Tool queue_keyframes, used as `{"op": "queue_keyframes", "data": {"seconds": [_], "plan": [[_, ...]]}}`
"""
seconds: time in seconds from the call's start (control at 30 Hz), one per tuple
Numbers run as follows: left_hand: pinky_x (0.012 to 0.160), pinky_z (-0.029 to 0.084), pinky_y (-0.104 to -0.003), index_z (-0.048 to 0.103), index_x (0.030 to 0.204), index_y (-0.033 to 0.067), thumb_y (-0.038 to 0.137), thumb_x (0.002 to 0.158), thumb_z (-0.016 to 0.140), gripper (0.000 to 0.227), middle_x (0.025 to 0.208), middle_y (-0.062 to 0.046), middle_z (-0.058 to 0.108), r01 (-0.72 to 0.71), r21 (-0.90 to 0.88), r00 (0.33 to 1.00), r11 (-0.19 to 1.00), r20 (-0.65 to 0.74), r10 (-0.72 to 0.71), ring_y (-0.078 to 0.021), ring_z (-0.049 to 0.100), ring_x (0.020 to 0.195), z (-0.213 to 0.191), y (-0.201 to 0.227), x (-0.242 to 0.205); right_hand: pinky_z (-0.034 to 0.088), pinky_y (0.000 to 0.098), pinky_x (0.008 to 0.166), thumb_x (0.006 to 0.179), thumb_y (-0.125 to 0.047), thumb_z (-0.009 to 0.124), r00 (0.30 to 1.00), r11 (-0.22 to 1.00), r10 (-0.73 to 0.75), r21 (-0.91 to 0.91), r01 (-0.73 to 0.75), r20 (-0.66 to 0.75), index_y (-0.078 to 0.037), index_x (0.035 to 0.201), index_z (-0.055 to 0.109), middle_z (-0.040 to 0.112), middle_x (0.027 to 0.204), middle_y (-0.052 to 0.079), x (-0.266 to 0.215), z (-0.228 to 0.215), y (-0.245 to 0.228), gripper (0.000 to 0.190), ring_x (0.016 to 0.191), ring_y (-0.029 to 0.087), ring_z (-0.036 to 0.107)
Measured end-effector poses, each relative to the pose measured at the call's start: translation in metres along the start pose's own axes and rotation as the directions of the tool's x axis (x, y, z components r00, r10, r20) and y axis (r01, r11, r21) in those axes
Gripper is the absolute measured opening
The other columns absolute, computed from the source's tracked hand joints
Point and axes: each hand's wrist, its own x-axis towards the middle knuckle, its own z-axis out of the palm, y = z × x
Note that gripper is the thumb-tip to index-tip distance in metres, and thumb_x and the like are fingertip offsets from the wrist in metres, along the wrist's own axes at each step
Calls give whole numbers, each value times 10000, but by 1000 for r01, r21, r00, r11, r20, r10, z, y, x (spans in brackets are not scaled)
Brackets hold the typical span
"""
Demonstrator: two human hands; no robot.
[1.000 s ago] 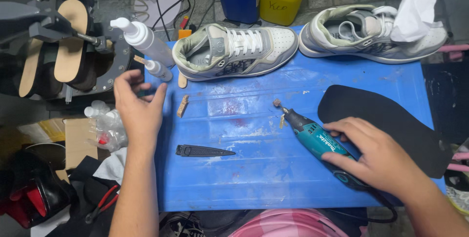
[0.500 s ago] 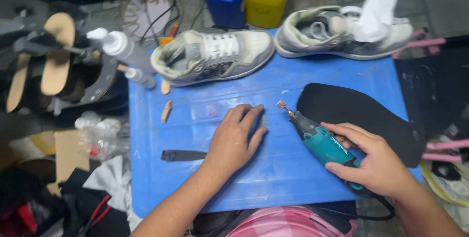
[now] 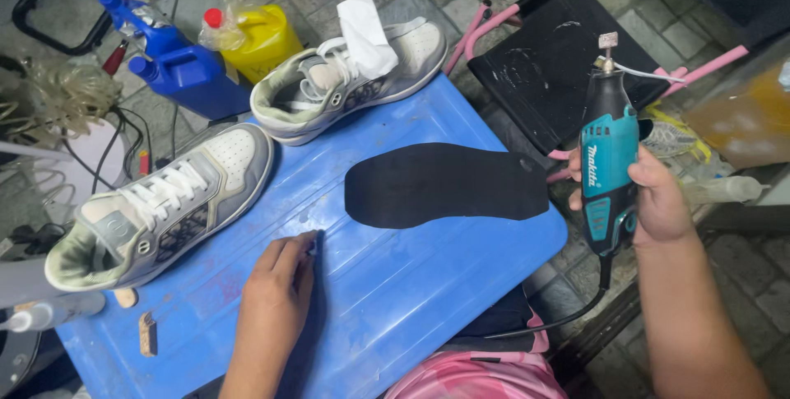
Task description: The person applies glue to black shoe insoles using a paintbrush. They retrieve a pair of sneakers from a nearby rack and place them on the workbench. The person repeatedly dips the brush into a glue bottle and spreads the adhesive across the surface of the insoles.
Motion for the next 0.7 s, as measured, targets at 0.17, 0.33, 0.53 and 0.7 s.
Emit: {"op": "queue_keyframes", "data": {"seconds": [0.17, 0.33, 0.53, 0.7], "plan": [[727, 577, -380, 707, 1112, 88, 11, 874, 697, 250, 1076, -120, 718, 68, 13, 998, 998, -14, -68, -301, 728, 869, -13, 5, 5, 578, 502, 796, 1015, -360, 562, 991, 997, 48, 72, -39, -128, 83, 1440, 487, 606, 1290, 258, 7, -11, 12, 618, 1089, 323, 646], [874, 546, -416, 648, 1143, 13, -122, 852, 583, 327, 1198, -235, 658, -171, 132, 943, 976, -264, 201, -420, 672, 1061, -33, 18, 1, 547, 485, 727, 1027, -296, 576, 999, 962, 28, 270, -37, 37, 55, 1526, 447, 594, 1320, 278, -1, 22, 17, 623, 997, 348, 623], [975, 584, -316, 664, 1145, 26, -56, 966, 403, 327, 1190, -149, 709, -62, -543, 996, 838, -82, 21, -254, 732, 1094, -30, 58, -63, 543, 537, 873, 1020, -246, 601, 952, 964, 128, 190, -185, 279, 149, 1396, 384, 545, 1206, 298, -15, 135, 22, 587, 1043, 408, 620], [1009, 525, -315, 338, 1527, 22, 239, 982, 631, 656, 1503, -132, 413, 141, -859, 988, 493, 92, -121, -225, 480, 1388, -50, 86, -123, 413, 501, 1101, 861, -79, 645, 688, 940, 297, -78, -331, 662, -5, 1628, 73, 354, 1532, 268, -29, 260, 46, 960, 1326, 378, 498]]}}
